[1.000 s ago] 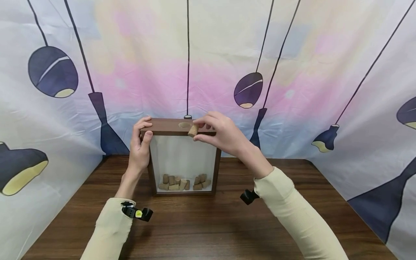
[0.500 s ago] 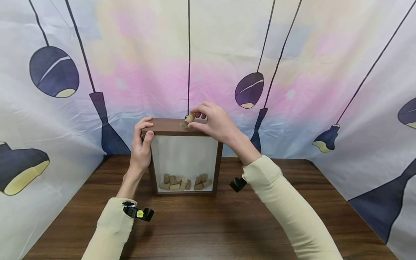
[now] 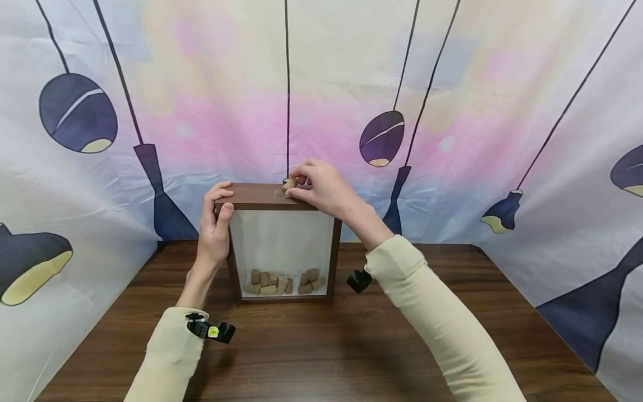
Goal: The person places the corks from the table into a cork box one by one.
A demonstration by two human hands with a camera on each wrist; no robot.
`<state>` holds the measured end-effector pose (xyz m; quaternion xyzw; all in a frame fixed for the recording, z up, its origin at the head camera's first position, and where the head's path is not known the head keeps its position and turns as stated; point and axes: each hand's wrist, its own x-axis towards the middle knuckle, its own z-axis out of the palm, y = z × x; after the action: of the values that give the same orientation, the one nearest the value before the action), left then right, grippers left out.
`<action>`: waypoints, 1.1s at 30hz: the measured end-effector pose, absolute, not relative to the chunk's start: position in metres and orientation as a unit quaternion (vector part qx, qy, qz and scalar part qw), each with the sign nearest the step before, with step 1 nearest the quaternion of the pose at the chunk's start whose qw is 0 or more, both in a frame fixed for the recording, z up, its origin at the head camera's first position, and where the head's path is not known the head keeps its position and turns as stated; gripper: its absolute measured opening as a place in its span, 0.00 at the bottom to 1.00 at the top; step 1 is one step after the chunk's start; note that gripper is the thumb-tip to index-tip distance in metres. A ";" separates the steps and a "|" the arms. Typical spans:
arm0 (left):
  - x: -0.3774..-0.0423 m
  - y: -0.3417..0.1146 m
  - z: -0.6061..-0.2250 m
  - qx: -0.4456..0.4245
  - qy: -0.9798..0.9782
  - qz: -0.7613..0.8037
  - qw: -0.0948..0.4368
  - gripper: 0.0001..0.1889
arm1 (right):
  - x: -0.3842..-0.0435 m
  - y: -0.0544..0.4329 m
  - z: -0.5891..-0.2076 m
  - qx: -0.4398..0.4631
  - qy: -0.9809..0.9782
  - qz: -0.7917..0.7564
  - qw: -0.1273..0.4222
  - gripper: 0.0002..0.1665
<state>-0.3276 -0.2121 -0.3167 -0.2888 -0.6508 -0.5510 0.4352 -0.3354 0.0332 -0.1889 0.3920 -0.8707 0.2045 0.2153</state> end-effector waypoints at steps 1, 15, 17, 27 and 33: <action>-0.328 -0.212 -0.316 -0.289 -0.652 -0.549 0.436 0.19 | -0.336 0.033 -0.189 0.392 -0.871 0.202 0.214 0.15; -0.310 -0.205 -0.306 -0.299 -0.653 -0.545 0.433 0.18 | -0.339 0.035 -0.192 0.395 -0.869 0.218 0.201 0.20; -0.318 -0.210 -0.311 -0.297 -0.654 -0.545 0.432 0.19 | -0.339 0.036 -0.193 0.401 -0.865 0.224 0.202 0.20; -0.324 -0.217 -0.315 -0.294 -0.663 -0.544 0.422 0.22 | -0.336 0.055 -0.198 0.397 -0.862 0.242 0.204 0.20; -0.321 -0.219 -0.313 -0.288 -0.676 -0.544 0.405 0.18 | -0.332 0.077 -0.207 0.398 -0.847 0.271 0.225 0.18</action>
<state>-0.3211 -0.2188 -0.3131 -0.2880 -0.6759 -0.5441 0.4052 -0.3317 0.0767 -0.2071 0.3977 -0.8472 0.2710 0.2250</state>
